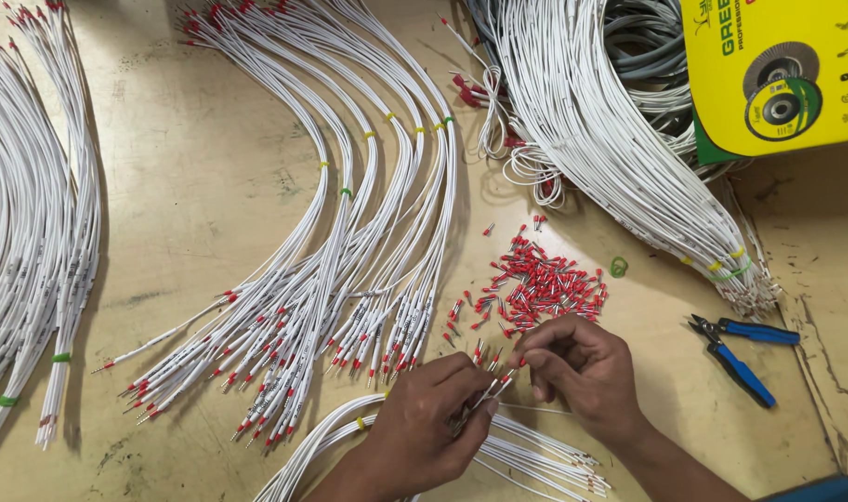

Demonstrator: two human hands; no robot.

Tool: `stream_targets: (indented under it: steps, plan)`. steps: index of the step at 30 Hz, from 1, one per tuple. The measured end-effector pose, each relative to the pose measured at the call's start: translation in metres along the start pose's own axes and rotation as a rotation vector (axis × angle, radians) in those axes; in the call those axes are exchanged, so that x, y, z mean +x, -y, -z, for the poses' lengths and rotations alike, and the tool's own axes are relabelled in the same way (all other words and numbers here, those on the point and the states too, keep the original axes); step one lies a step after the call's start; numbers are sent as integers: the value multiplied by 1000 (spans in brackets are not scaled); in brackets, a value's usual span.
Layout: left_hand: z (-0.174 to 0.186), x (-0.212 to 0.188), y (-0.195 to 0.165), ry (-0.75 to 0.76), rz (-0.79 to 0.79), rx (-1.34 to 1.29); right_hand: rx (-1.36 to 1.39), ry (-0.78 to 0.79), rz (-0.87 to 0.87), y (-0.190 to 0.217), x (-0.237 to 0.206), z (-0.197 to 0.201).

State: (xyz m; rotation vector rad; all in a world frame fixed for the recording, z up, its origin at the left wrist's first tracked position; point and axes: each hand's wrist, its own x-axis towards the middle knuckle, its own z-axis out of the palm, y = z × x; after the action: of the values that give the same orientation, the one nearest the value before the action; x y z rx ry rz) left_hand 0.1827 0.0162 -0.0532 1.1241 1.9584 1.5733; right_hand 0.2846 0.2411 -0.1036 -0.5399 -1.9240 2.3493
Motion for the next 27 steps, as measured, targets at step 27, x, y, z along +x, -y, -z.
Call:
stream_targets:
  steps: [27]
  plan:
    - [-3, 3, 2, -27, 17, 63, -255, 54, -8, 22, 8, -17]
